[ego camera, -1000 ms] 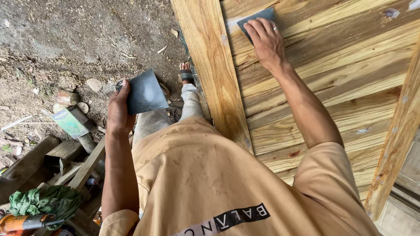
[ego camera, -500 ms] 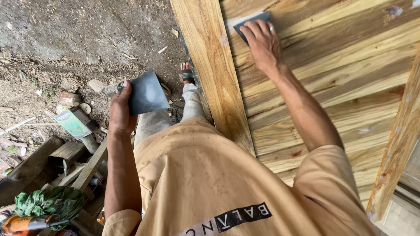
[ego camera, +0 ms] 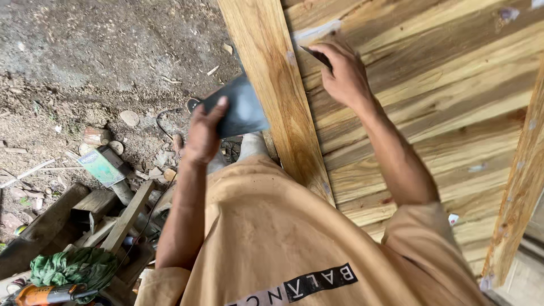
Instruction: The person uses a sanding block to smooth the surface of a large wooden board. They apply a white substance from a tube onto the sanding block and spread it across the wood while sanding. The person moves along the length of the board to work on different sections.
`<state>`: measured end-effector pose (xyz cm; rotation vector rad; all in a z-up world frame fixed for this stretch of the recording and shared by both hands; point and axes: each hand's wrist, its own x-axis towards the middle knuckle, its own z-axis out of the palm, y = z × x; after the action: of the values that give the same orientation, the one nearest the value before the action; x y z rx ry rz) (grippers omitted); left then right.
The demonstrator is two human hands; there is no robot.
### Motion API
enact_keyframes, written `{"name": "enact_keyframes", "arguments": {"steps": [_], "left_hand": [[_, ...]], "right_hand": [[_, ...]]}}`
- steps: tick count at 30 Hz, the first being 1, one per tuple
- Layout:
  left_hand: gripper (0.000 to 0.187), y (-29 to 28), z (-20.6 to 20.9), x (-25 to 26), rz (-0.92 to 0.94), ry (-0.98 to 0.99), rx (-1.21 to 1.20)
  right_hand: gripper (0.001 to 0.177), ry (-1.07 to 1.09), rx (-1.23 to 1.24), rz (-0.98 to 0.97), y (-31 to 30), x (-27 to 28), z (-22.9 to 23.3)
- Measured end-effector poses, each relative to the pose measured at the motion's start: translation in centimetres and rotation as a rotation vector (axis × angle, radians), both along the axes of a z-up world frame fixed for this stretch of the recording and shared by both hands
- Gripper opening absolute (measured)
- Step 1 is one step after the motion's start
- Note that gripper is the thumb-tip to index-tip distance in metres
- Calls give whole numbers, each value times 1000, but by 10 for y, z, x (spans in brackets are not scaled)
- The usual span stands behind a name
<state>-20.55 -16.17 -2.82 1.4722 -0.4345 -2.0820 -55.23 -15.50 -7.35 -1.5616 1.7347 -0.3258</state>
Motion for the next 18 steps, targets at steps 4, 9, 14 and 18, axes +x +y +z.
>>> {"name": "enact_keyframes", "arguments": {"steps": [4, 9, 14, 18], "left_hand": [[42, -4, 23, -73, 237, 252, -34], [35, -7, 64, -100, 357, 357, -107], [31, -5, 90, -92, 381, 419, -182], [41, -10, 86, -77, 147, 318, -282]], "right_hand": [[33, -533, -416, -291, 35, 51, 100], [25, -391, -793, -120, 48, 98, 151], [26, -99, -757, -21, 47, 80, 125], [20, -277, -607, -207, 48, 61, 110]]}}
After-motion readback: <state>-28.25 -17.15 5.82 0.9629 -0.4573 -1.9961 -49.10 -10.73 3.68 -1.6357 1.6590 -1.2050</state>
